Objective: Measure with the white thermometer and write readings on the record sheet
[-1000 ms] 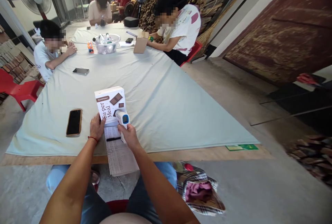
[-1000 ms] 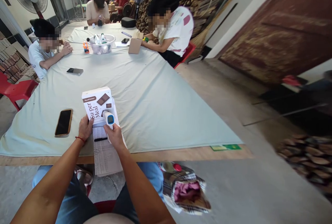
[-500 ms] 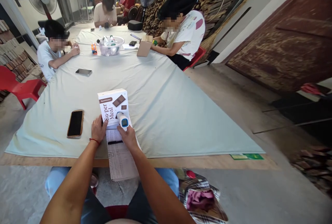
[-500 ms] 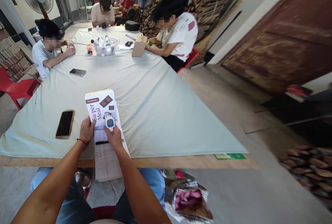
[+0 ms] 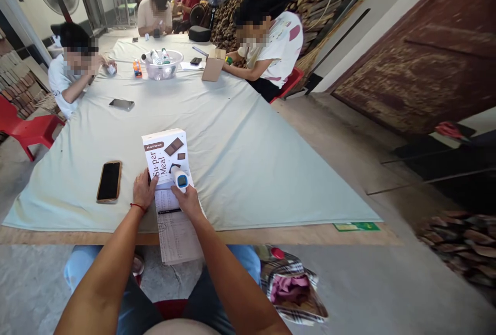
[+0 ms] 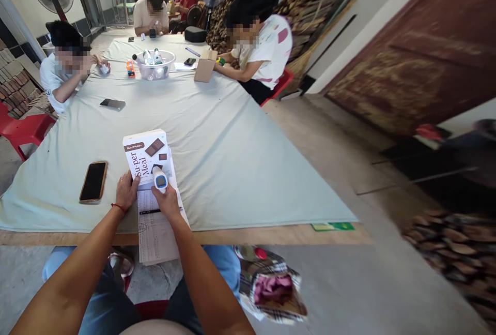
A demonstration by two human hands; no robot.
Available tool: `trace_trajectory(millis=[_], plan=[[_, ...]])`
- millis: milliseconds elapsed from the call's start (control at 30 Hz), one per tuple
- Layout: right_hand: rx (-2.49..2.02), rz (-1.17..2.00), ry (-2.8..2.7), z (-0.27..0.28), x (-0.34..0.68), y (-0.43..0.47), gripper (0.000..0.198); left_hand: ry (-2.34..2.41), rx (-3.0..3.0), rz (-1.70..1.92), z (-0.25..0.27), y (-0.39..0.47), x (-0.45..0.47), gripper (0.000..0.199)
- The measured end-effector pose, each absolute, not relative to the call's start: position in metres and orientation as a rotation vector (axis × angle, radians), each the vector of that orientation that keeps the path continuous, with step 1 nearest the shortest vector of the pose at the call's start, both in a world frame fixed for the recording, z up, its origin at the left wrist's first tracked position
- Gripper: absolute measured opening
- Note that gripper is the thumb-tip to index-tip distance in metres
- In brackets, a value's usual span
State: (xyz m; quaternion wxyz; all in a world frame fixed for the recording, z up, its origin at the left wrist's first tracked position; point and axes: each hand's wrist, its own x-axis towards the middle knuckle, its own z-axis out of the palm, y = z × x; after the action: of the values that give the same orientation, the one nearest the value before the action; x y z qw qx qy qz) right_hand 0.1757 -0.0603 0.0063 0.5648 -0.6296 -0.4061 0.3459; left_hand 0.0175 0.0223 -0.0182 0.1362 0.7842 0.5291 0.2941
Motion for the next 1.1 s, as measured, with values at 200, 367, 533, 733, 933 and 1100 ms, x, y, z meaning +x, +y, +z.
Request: trace_trajectory(millis=[200, 367, 533, 733, 933, 1100], plan=[[-1.354, 0.975, -0.821, 0.035, 0.191, -0.080, 0.032, 1.546, 2.263, 0.817, -0.015, 0.024, 0.018, 0.039], [-1.380, 0.894, -0.628, 0.046, 0.227, -0.105, 0.032, 1.531, 2.273, 0.852, -0.013, 0.026, 0.019, 0.039], [-1.421, 0.791, -0.460, 0.040, 0.261, -0.121, 0.034, 1.518, 2.295, 0.837, -0.009, 0.027, 0.019, 0.041], [-1.472, 0.771, -0.462, 0.027, 0.280, -0.125, 0.037, 1.535, 2.290, 0.835, -0.007, 0.027, 0.021, 0.038], [-1.976, 0.462, -0.836, 0.003, 0.296, -0.124, 0.044, 1.517, 2.271, 0.838, -0.010, 0.026, 0.018, 0.039], [-2.398, 0.157, -1.173, -0.015, 0.303, -0.129, 0.040, 1.499, 2.228, 0.850, -0.013, 0.022, 0.017, 0.039]])
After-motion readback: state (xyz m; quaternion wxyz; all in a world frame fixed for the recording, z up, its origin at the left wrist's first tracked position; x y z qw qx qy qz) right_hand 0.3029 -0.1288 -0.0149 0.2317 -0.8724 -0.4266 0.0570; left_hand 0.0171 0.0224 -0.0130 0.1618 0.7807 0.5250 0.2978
